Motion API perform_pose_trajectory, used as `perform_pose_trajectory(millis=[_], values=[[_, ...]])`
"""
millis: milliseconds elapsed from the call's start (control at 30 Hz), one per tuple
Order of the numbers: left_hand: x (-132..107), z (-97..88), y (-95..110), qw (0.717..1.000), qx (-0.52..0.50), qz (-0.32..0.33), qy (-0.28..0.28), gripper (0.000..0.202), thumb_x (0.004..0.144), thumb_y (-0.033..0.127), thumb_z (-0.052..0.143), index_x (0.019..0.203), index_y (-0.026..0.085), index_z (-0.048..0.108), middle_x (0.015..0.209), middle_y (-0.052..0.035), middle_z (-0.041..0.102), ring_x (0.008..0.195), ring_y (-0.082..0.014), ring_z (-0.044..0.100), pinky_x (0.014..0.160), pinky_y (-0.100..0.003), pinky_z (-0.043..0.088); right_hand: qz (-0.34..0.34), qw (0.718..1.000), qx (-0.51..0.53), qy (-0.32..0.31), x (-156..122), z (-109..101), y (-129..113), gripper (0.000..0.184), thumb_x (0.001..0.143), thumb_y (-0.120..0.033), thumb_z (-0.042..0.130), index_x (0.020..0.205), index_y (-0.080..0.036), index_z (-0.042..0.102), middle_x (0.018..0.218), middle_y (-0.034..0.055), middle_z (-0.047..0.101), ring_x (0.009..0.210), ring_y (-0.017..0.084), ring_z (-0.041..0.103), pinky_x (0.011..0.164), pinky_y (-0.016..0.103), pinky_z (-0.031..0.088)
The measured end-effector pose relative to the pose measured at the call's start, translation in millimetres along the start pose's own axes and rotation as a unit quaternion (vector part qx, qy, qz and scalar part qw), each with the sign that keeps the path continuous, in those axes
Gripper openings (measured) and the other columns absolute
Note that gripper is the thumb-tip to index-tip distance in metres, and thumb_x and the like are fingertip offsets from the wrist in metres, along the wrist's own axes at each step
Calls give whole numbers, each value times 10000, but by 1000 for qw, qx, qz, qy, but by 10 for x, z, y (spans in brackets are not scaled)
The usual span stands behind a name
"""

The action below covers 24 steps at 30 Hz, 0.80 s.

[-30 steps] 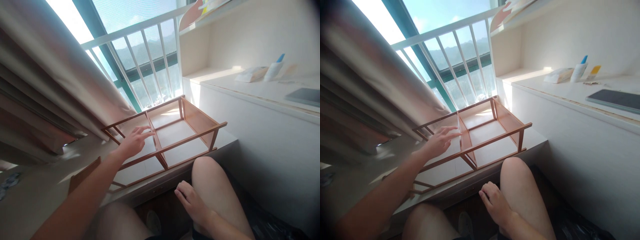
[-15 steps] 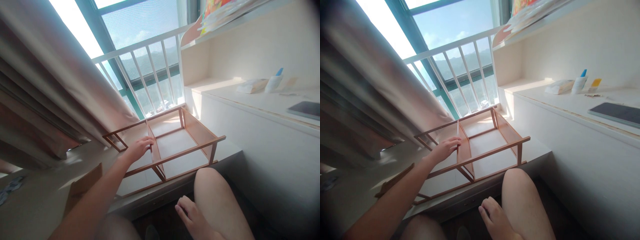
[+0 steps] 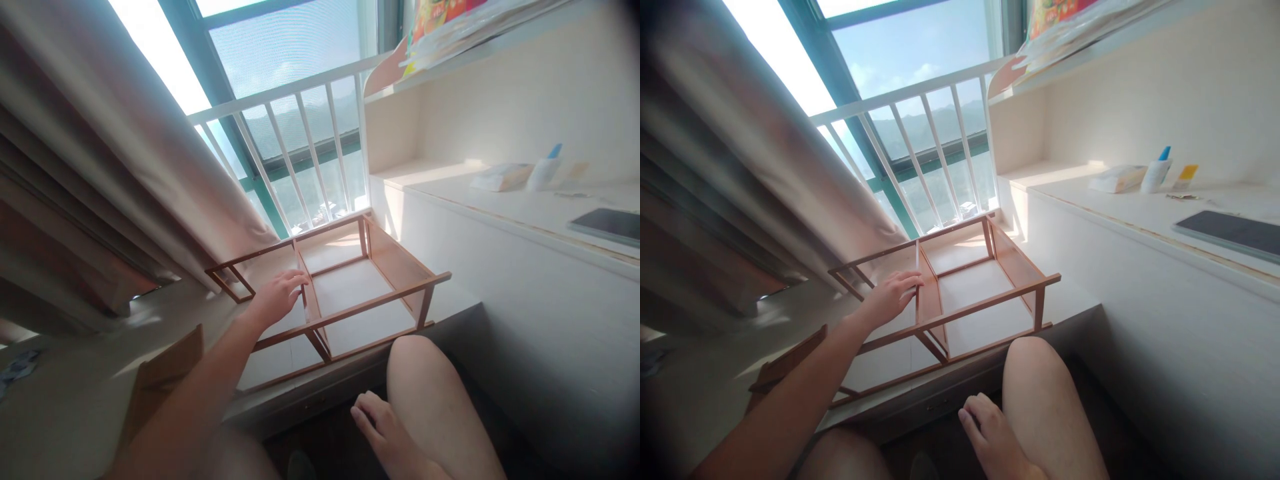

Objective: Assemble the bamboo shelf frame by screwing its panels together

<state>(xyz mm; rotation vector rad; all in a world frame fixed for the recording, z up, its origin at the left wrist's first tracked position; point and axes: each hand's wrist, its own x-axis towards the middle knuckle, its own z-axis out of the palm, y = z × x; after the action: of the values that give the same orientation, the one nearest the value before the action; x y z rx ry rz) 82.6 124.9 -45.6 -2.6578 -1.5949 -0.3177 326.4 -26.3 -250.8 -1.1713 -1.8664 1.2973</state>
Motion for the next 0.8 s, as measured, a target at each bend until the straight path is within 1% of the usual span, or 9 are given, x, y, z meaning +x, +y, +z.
perform_pose_trajectory(millis=[167,267,400,467,533,600,667,733,800], values=[[-264,-87,393,996,-64,-67,0,361,967,463,388,1215,276,571,1336,-36,563,1237,-219,526,1076,-394,415,19,994,104,21,32,-145,-59,434,975,-507,374,711,-199,529,718,9,560,724,172,547,694,293,406],[-410,-24,610,995,-41,-89,-2,405,918,520,469,1244,293,549,1396,-48,510,1212,-251,549,1032,-413,452,34,977,179,111,99,-350,-75,417,957,-539,389,748,-210,540,676,8,547,708,189,554,690,312,435],[-518,148,762,991,29,-132,-16,397,872,427,576,1252,315,541,1504,-88,375,1078,-282,631,859,-407,528,35,907,303,290,204,-838,-40,298,911,-502,520,820,-221,562,574,-40,421,544,145,441,559,284,417],[-536,207,806,985,64,-156,-25,331,882,404,560,1201,317,563,1490,-96,396,944,-259,671,750,-377,532,4,854,362,373,261,-1182,-22,239,882,-448,590,805,-224,556,534,-82,290,464,102,304,487,246,362],[-541,231,849,981,87,-168,-38,235,904,411,514,1093,297,596,1434,-88,470,824,-221,676,668,-337,507,-37,820,396,411,334,-1577,-15,270,875,-459,593,764,-218,539,523,-95,244,437,83,245,456,235,337],[-546,231,892,980,97,-167,-44,209,920,420,476,988,271,605,1371,-72,531,780,-198,666,635,-307,477,-53,811,412,412,431,-1994,-27,300,868,-499,583,762,-219,551,489,-100,235,414,82,235,432,239,323],[-567,226,932,981,100,-164,-41,206,923,415,465,935,263,603,1332,-62,559,768,-189,659,617,-292,452,-51,821,427,376,548,-2389,-64,323,851,-510,600,728,-215,556,454,-102,231,394,75,224,421,244,313],[-611,228,967,981,95,-166,-36,194,918,402,473,897,260,604,1298,-53,577,759,-183,653,606,-284,429,-35,848,426,312,671,-2710,-127,336,834,-504,628,693,-206,561,435,-103,225,379,64,206,402,238,265],[-673,237,994,981,85,-170,-33,177,906,391,494,871,259,607,1232,-44,605,766,-178,647,598,-271,407,7,880,411,237,786,-2912,-210,359,813,-525,651,683,-199,577,429,-107,218,374,60,199,394,239,234]])
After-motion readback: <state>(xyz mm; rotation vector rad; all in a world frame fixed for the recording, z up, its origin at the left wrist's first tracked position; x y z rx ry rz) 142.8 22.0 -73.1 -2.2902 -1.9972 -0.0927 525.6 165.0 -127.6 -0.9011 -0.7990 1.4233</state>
